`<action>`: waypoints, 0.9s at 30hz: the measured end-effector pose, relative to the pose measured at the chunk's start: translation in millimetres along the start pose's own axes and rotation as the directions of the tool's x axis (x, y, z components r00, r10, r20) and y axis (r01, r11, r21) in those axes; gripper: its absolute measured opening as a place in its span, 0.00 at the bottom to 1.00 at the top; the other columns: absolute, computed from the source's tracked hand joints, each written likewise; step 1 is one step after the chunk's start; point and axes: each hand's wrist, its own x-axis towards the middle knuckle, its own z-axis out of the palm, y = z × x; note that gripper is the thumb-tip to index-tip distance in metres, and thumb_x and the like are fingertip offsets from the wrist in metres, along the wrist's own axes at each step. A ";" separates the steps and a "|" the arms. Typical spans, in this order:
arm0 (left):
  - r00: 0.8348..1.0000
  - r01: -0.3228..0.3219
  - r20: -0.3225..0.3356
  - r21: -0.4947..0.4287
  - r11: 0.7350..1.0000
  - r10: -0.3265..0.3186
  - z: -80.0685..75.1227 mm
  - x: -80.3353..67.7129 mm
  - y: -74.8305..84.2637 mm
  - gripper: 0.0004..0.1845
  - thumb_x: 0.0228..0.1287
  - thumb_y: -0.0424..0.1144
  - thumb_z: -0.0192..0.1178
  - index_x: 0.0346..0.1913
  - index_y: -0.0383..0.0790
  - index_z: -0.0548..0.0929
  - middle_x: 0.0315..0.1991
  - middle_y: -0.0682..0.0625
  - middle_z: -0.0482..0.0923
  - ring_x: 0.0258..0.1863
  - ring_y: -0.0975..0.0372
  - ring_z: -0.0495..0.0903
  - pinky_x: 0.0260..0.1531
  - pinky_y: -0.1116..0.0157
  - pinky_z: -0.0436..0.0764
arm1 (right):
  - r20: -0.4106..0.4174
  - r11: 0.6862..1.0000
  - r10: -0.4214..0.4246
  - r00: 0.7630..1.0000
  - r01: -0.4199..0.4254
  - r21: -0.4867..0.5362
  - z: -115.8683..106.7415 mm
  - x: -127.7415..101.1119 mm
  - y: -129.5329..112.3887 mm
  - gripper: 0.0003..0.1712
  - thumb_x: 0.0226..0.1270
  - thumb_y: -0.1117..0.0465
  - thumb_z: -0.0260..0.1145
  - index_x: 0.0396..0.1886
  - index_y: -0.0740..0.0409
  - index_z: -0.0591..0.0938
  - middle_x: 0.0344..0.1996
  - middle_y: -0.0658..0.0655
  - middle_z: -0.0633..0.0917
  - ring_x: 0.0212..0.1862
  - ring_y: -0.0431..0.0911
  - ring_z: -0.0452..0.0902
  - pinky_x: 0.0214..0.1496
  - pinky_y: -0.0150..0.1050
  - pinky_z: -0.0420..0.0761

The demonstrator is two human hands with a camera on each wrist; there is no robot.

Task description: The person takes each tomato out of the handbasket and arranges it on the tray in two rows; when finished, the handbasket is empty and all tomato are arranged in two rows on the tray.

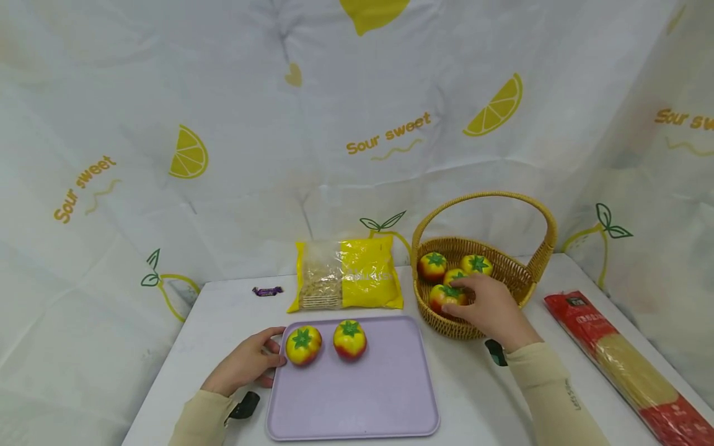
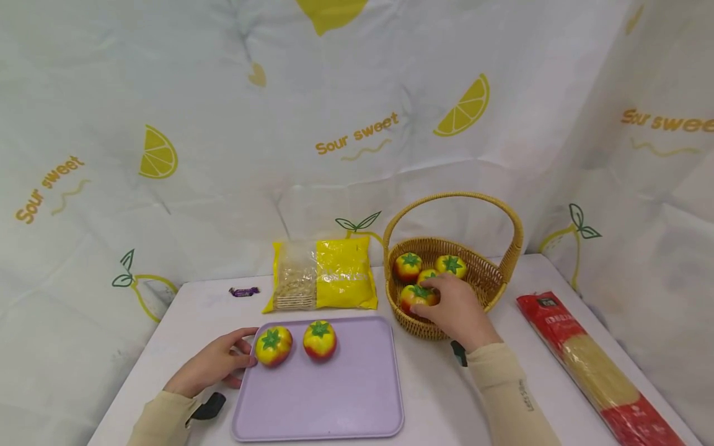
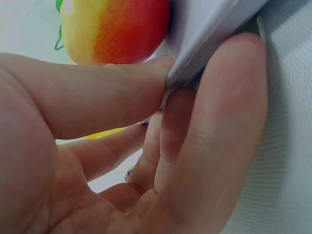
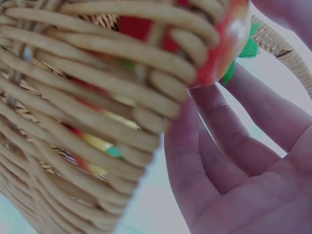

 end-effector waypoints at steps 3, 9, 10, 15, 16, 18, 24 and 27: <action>1.000 0.000 0.001 -0.002 1.000 0.000 -0.3 -0.3 -1.2 0.36 0.67 0.30 0.72 0.77 0.42 0.73 0.48 0.43 0.78 0.38 0.55 0.81 0.29 0.56 0.93 | -0.012 1.000 -0.003 1.000 0.003 -0.004 -3.2 -0.8 -4.2 0.35 0.66 0.46 0.81 0.65 0.63 0.86 0.67 0.71 0.83 0.71 0.72 0.74 0.71 0.72 0.78; 1.000 -0.006 0.007 -0.008 1.000 0.006 0.0 -1.1 -2.7 0.36 0.68 0.31 0.72 0.77 0.42 0.73 0.49 0.42 0.78 0.37 0.55 0.82 0.29 0.56 0.93 | -0.039 1.000 -0.001 0.999 0.000 -0.014 -7.5 -6.5 -14.6 0.37 0.65 0.43 0.81 0.66 0.60 0.85 0.68 0.70 0.80 0.69 0.70 0.76 0.69 0.71 0.80; 1.000 -0.007 0.010 -0.009 1.000 0.007 0.2 -1.2 -2.9 0.36 0.68 0.31 0.72 0.77 0.42 0.73 0.49 0.42 0.77 0.36 0.55 0.82 0.29 0.56 0.93 | -0.044 1.000 -0.004 0.999 0.003 -0.014 -8.0 -7.9 -16.5 0.37 0.65 0.43 0.81 0.66 0.60 0.86 0.68 0.69 0.81 0.68 0.69 0.77 0.68 0.70 0.81; 1.000 -0.007 0.009 -0.008 1.000 0.007 0.5 -1.7 -1.4 0.36 0.68 0.31 0.72 0.77 0.42 0.74 0.49 0.42 0.77 0.35 0.55 0.81 0.28 0.56 0.93 | -0.075 0.998 -0.057 0.996 0.056 -0.015 -8.3 -13.4 -26.2 0.35 0.65 0.43 0.82 0.65 0.58 0.86 0.63 0.65 0.84 0.59 0.63 0.82 0.63 0.65 0.87; 1.000 -0.006 0.008 -0.007 1.000 0.006 0.5 -1.8 -0.9 0.36 0.68 0.31 0.72 0.77 0.43 0.74 0.49 0.42 0.77 0.35 0.55 0.81 0.28 0.56 0.93 | -0.080 0.997 -0.071 0.994 0.071 -0.014 -7.9 -13.9 -28.2 0.35 0.65 0.43 0.82 0.64 0.58 0.87 0.62 0.63 0.84 0.58 0.61 0.82 0.61 0.64 0.87; 1.000 -0.006 0.007 -0.008 1.000 0.006 0.3 -1.8 -0.3 0.35 0.68 0.31 0.72 0.77 0.43 0.74 0.49 0.43 0.77 0.35 0.55 0.81 0.28 0.56 0.93 | -0.082 0.996 -0.095 0.992 0.094 -0.009 -6.6 -14.5 -32.7 0.34 0.64 0.44 0.82 0.64 0.57 0.87 0.60 0.62 0.85 0.56 0.59 0.83 0.60 0.63 0.88; 1.000 -0.002 0.000 -0.003 1.000 0.002 -0.1 -1.5 0.6 0.35 0.68 0.31 0.72 0.77 0.44 0.74 0.49 0.43 0.77 0.35 0.55 0.81 0.29 0.57 0.93 | -0.077 0.990 -0.138 0.987 0.137 -0.012 1.2 -14.9 -46.8 0.32 0.63 0.47 0.83 0.62 0.58 0.88 0.59 0.61 0.85 0.55 0.58 0.83 0.62 0.62 0.89; 1.000 -0.006 0.000 -0.004 1.000 0.006 0.2 -2.1 1.6 0.35 0.69 0.31 0.72 0.77 0.43 0.74 0.49 0.43 0.77 0.35 0.55 0.81 0.28 0.57 0.93 | -0.076 0.986 -0.168 0.983 0.167 -0.018 7.7 -15.6 -52.0 0.31 0.62 0.48 0.84 0.61 0.57 0.88 0.59 0.60 0.85 0.57 0.57 0.83 0.63 0.61 0.88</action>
